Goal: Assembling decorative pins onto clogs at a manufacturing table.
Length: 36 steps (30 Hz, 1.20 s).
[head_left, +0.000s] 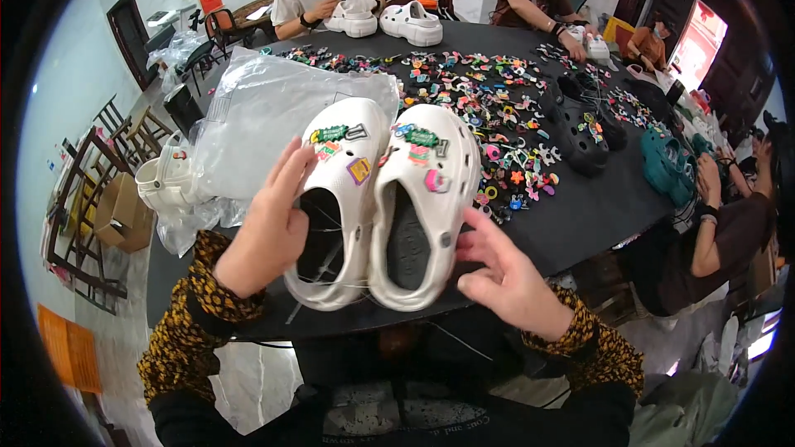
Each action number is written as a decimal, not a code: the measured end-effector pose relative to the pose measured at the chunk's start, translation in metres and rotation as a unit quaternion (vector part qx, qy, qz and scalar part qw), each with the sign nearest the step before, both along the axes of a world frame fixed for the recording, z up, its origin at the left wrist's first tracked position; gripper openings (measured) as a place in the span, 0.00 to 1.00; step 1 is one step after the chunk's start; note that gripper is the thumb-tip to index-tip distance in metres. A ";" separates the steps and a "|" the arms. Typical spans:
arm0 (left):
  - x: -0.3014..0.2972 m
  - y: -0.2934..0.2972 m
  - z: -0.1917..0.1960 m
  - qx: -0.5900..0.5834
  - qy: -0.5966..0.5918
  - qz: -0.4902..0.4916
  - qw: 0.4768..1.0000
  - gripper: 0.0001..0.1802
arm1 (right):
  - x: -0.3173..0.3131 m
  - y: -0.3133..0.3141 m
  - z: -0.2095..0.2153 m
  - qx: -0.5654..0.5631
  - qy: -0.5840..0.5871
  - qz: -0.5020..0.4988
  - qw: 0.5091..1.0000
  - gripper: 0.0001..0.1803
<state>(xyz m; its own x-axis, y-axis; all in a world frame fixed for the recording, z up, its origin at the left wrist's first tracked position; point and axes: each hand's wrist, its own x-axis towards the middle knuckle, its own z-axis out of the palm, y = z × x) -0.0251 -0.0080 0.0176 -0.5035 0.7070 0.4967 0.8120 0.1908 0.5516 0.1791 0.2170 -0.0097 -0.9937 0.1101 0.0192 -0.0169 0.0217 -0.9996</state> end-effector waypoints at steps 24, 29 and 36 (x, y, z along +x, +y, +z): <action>0.064 0.005 -0.001 -0.139 -0.127 -0.068 0.980 0.15 | -0.025 0.039 -0.010 0.161 0.082 -0.063 0.982 0.12; 0.075 0.022 -0.026 -0.098 -0.008 -0.073 0.992 0.18 | -0.048 0.043 -0.025 0.150 0.114 -0.094 0.978 0.13; 0.065 0.037 -0.039 -0.146 -0.096 -0.034 0.984 0.12 | -0.067 0.047 -0.052 0.200 0.125 -0.143 0.961 0.16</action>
<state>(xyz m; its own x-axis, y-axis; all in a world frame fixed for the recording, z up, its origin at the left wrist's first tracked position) 0.0399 0.0294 -0.0213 -0.5140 0.8411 0.1685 0.7149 0.3115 0.6260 0.1123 0.2643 -0.0619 -0.8825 0.3128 0.3513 -0.1920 0.4424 -0.8760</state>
